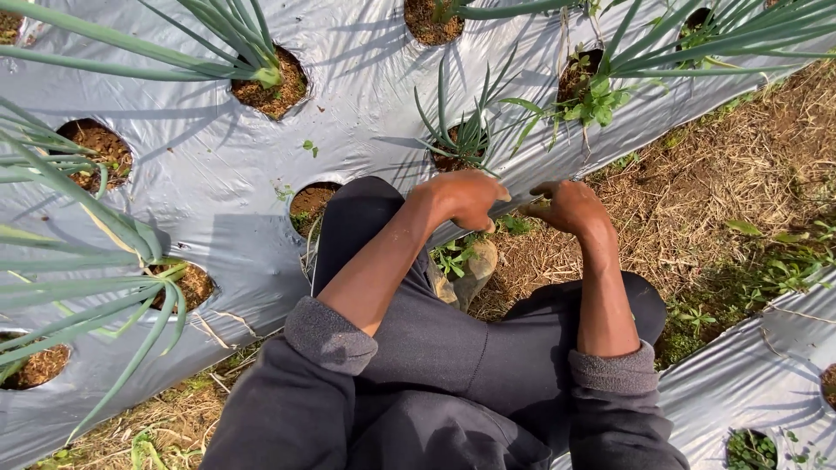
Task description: The person sits on the ground beside rows of onions planted in plastic mulch and removes weeds by hand. They pull small weeds from the holes around the onion plants and from the plastic surface, gathering the removed weeds in their hand.
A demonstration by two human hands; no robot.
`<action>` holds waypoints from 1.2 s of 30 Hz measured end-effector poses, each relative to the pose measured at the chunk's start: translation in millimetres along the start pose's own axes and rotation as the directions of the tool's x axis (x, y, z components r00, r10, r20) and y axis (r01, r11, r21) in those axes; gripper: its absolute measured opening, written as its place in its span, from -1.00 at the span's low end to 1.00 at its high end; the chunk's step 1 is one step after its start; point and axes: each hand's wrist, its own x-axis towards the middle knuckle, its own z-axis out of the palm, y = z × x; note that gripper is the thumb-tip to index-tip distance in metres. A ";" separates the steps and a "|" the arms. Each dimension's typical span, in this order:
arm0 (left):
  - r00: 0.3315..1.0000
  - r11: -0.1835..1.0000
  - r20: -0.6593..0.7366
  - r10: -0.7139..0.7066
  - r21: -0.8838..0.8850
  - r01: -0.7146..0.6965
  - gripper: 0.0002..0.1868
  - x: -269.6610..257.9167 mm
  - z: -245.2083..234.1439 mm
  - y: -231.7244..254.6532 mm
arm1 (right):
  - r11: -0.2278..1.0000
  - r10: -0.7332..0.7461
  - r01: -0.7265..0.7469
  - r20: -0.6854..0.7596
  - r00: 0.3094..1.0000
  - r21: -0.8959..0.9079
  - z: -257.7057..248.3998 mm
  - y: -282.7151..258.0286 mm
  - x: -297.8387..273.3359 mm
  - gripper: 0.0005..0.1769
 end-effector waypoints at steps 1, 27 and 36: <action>1.000 0.999 0.002 0.025 0.020 -0.025 -0.44 11.4 4.0 1.2 | 0.998 0.055 -0.052 -0.074 0.996 0.033 0.1 5.7 -2.7 -0.40; 0.930 0.997 -0.368 -0.008 0.074 0.038 -0.51 209.6 -100.6 78.2 | 0.995 0.033 -0.058 -0.271 0.962 -0.087 -50.6 175.8 94.9 -0.52; 0.840 0.991 -0.531 -0.113 -0.121 0.057 -0.52 187.3 -138.5 75.1 | 0.870 0.112 0.295 -0.741 0.662 0.396 -49.2 155.0 140.3 -0.86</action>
